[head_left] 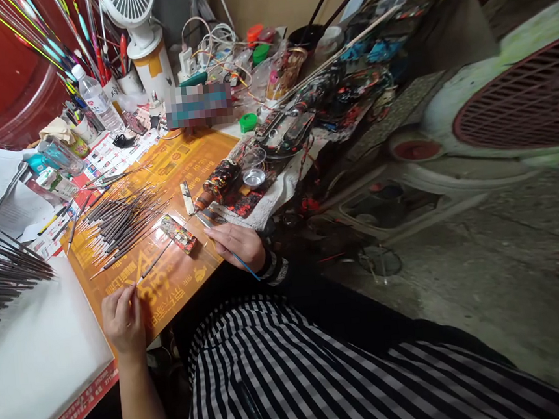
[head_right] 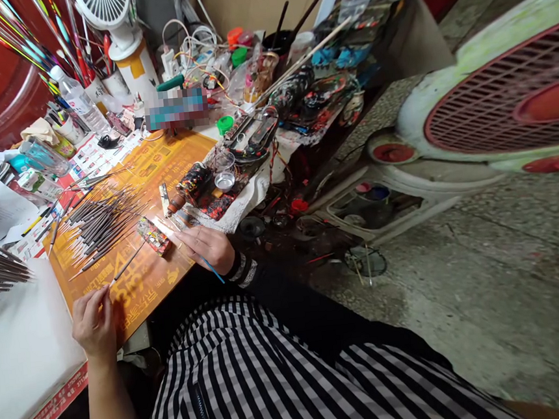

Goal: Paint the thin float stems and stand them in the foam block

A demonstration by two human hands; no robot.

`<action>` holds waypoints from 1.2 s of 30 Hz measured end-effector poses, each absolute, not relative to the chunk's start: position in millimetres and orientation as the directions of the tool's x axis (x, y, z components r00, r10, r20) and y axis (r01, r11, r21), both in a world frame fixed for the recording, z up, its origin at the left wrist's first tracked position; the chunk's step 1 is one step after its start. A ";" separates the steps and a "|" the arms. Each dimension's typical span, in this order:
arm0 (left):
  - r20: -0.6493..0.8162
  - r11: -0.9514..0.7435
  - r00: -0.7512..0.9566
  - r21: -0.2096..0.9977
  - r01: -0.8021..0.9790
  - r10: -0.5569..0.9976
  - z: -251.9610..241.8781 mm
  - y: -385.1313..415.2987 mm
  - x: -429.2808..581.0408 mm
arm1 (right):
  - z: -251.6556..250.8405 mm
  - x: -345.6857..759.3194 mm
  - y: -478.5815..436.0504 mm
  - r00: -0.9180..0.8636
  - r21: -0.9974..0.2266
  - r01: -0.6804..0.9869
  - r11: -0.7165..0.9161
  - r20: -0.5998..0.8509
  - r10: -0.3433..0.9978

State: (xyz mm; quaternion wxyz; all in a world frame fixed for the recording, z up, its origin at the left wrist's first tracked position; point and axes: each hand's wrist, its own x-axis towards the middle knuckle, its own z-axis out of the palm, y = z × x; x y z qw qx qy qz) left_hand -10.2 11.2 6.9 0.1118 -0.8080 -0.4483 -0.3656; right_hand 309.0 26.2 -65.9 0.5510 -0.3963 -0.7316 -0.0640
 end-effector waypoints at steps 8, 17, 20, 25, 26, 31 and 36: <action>0.692 -0.576 0.332 0.149 0.804 0.641 8.6 10.1 -8.7 | -62.1 307.9 26.0 -0.067 -0.319 0.654 0.686 0.879 0.472; 0.687 -0.571 0.321 0.167 0.804 0.652 7.6 10.1 -9.4 | -64.3 308.7 25.3 -0.066 -0.339 0.647 0.683 0.867 0.494; 0.680 -0.563 0.311 0.181 0.806 0.664 6.8 9.6 -10.3 | -65.1 308.8 25.4 -0.061 -0.345 0.612 0.711 0.877 0.477; 0.659 -0.539 0.287 0.213 0.815 0.695 5.9 8.7 -11.3 | -65.1 307.2 26.2 -0.062 -0.319 0.649 0.690 0.883 0.466; 0.655 -0.535 0.284 0.217 0.817 0.700 5.8 8.5 -11.3 | -64.7 306.7 26.3 -0.063 -0.319 0.655 0.685 0.881 0.470; 0.662 -0.546 0.290 0.214 0.810 0.691 6.3 8.3 -10.3 | -60.3 306.4 26.1 -0.078 -0.316 0.664 0.678 0.872 0.483; 0.670 -0.564 0.303 0.207 0.800 0.677 6.5 8.6 -10.1 | -59.4 307.2 25.3 -0.091 -0.305 0.663 0.684 0.874 0.478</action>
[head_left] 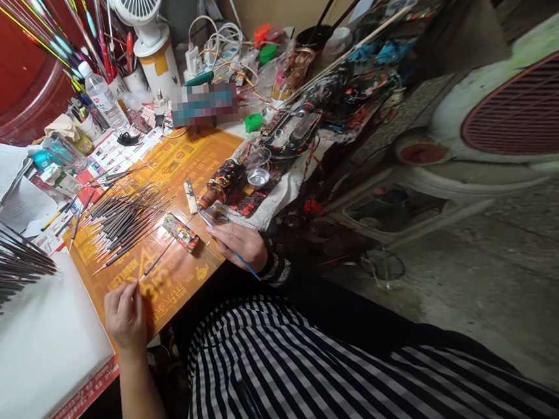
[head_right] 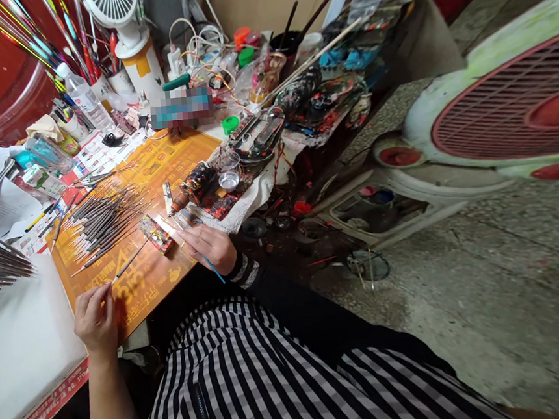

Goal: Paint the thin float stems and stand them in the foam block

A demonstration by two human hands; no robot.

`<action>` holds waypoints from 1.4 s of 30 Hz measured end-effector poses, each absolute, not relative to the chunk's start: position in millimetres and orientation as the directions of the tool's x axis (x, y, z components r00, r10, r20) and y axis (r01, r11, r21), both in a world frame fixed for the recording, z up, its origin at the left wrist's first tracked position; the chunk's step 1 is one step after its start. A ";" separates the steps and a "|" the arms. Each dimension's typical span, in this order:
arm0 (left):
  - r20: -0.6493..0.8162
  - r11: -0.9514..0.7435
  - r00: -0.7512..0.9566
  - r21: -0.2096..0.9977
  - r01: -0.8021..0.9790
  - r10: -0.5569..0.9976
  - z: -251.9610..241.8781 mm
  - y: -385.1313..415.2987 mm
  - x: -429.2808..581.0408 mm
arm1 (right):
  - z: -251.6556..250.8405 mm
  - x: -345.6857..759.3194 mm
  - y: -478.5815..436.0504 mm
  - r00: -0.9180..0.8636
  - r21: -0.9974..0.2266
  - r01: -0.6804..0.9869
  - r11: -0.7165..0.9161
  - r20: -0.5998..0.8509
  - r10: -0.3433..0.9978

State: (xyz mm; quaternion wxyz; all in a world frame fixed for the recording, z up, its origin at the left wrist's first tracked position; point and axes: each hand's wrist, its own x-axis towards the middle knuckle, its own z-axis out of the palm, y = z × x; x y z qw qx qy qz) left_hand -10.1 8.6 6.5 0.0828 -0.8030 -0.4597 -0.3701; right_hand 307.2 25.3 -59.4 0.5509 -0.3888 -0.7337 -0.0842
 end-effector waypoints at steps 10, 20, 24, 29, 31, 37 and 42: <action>0.671 -0.557 0.301 0.202 0.805 0.678 7.0 9.2 -9.9 | -57.5 306.4 23.7 -0.066 -0.294 0.677 0.675 0.889 0.453; 0.653 -0.528 0.276 0.225 0.819 0.706 7.1 4.7 -6.5 | -64.0 273.0 5.0 -0.099 -0.373 0.526 0.764 0.866 0.491; 0.657 -0.536 0.278 0.228 0.813 0.701 6.9 3.9 -5.9 | -63.2 268.1 6.7 -0.117 -0.361 0.538 0.762 0.863 0.492; 0.641 -0.511 0.263 0.236 0.826 0.721 6.0 3.6 -6.5 | -65.4 267.2 9.5 -0.119 -0.372 0.518 0.770 0.860 0.496; 0.637 -0.505 0.259 0.238 0.829 0.726 5.6 3.5 -6.9 | -67.0 266.6 10.0 -0.113 -0.375 0.519 0.768 0.861 0.496; 0.636 -0.504 0.260 0.236 0.831 0.727 5.2 3.8 -7.2 | -67.0 266.2 9.1 -0.140 -0.353 0.566 0.744 0.849 0.509; 0.638 -0.512 0.269 0.230 0.828 0.721 5.3 4.1 -7.4 | -63.8 266.1 8.8 -0.153 -0.318 0.606 0.729 0.853 0.499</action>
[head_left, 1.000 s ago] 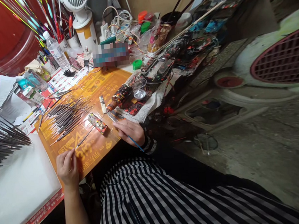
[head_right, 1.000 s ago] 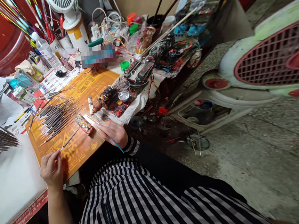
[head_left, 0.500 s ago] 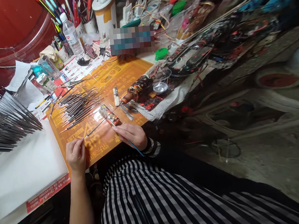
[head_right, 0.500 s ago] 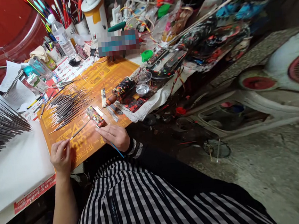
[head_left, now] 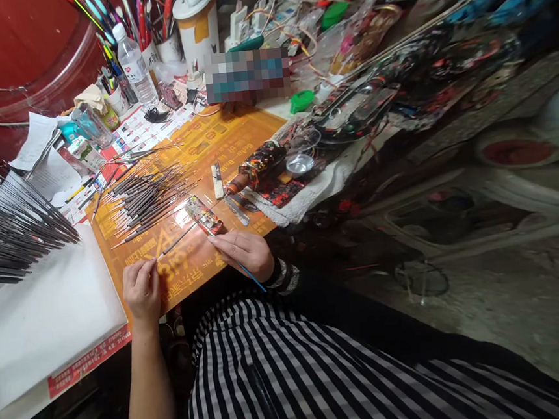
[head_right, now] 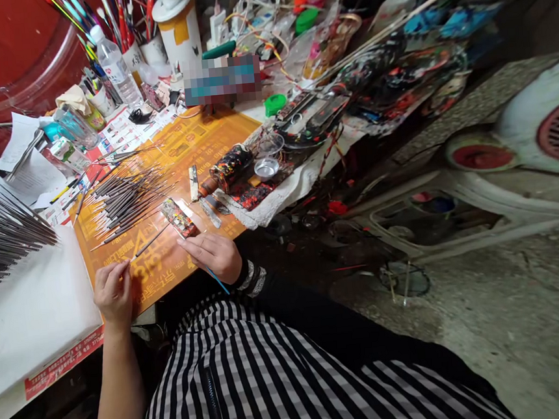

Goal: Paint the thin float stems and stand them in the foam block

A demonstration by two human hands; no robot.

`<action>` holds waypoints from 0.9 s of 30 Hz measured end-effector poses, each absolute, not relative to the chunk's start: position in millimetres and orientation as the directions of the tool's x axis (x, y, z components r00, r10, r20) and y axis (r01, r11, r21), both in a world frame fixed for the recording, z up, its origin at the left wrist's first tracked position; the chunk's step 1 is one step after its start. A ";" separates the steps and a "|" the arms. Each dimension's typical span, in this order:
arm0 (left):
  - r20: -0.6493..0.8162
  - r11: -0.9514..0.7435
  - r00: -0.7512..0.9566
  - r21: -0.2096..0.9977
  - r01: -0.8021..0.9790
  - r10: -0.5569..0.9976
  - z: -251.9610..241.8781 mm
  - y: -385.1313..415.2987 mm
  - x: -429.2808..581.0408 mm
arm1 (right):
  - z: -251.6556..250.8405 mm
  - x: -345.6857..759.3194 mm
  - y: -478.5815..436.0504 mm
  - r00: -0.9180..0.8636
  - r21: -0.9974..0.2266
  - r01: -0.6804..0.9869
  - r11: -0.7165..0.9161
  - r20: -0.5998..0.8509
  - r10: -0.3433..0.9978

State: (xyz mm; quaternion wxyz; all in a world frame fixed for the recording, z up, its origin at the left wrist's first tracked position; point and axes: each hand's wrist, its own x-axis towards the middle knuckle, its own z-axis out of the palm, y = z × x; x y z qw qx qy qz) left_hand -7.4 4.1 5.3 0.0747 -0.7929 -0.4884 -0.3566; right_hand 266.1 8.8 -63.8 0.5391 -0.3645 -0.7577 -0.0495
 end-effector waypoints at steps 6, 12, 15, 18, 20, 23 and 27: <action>0.640 -0.517 0.269 0.234 0.823 0.719 5.2 3.7 -7.4 | -56.8 265.5 9.3 -0.134 -0.294 0.587 0.754 0.884 0.448; 0.661 -0.555 0.289 0.232 0.799 0.692 5.7 3.9 -6.9 | -56.7 266.6 8.9 -0.154 -0.285 0.575 0.767 0.883 0.444; 0.667 -0.562 0.303 0.210 0.800 0.680 5.8 4.0 -6.8 | -59.1 266.9 8.8 -0.162 -0.290 0.563 0.774 0.880 0.447; 0.670 -0.565 0.309 0.200 0.801 0.675 5.8 4.2 -6.6 | -60.1 267.0 8.8 -0.163 -0.305 0.556 0.773 0.872 0.462; 0.676 -0.569 0.310 0.197 0.798 0.669 5.9 4.4 -6.4 | -60.0 267.1 8.7 -0.166 -0.309 0.557 0.771 0.868 0.467; 0.684 -0.579 0.317 0.188 0.794 0.657 6.4 4.8 -5.8 | -60.4 267.4 8.7 -0.170 -0.309 0.554 0.773 0.867 0.468; 0.689 -0.585 0.322 0.182 0.791 0.649 6.7 5.0 -5.4 | -62.9 267.5 8.3 -0.179 -0.332 0.553 0.764 0.849 0.497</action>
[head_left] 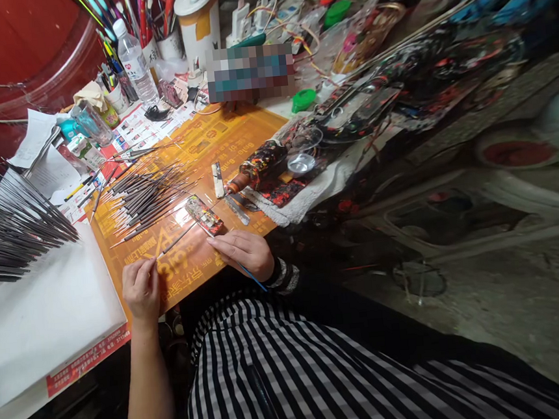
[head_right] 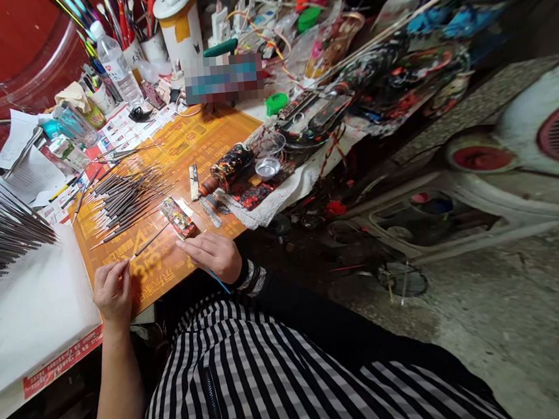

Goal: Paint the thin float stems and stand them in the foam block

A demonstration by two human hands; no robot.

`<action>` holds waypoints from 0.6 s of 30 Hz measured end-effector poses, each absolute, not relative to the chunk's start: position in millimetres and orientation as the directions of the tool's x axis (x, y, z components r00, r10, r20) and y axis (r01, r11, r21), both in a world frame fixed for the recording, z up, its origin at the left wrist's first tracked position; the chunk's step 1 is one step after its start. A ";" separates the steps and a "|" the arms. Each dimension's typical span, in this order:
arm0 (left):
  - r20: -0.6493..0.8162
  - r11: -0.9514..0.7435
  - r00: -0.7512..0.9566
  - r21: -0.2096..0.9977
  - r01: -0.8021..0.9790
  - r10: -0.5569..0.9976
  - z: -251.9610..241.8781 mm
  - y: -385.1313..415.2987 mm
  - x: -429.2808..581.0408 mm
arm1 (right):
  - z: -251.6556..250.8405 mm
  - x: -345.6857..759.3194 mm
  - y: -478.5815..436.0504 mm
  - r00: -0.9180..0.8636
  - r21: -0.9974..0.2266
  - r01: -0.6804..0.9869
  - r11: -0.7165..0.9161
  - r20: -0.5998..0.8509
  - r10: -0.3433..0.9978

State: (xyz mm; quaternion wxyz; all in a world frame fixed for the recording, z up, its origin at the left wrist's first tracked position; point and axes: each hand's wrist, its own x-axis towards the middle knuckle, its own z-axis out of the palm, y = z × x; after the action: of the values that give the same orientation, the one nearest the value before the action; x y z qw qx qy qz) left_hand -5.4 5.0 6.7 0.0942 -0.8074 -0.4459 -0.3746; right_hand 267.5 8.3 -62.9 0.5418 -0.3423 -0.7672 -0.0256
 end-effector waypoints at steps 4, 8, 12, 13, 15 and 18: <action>0.685 -0.581 0.316 0.192 0.791 0.657 6.3 4.5 -5.5 | -62.0 266.6 7.9 -0.170 -0.323 0.550 0.770 0.860 0.482; 0.682 -0.577 0.312 0.197 0.792 0.661 6.2 4.2 -5.6 | -60.0 266.6 8.7 -0.168 -0.301 0.555 0.775 0.873 0.459; 0.683 -0.582 0.315 0.197 0.789 0.658 6.0 4.2 -5.6 | -61.6 267.8 8.9 -0.165 -0.304 0.559 0.771 0.871 0.463; 0.681 -0.580 0.313 0.201 0.789 0.662 5.7 4.2 -5.7 | -61.5 267.1 8.1 -0.159 -0.303 0.560 0.771 0.874 0.459; 0.677 -0.575 0.306 0.213 0.790 0.670 5.1 3.9 -5.7 | -59.3 262.9 4.8 -0.146 -0.300 0.543 0.785 0.886 0.440; 0.672 -0.572 0.300 0.223 0.789 0.677 4.1 2.8 -5.4 | -52.1 247.9 -3.6 -0.159 -0.317 0.469 0.825 0.888 0.432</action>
State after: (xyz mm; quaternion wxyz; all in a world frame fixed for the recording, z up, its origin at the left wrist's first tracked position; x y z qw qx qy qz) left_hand -5.4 2.8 4.1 0.0749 -0.8029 -0.4565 -0.3760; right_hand 247.9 -3.6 -52.1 0.5769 -0.2958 -0.7612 -0.0159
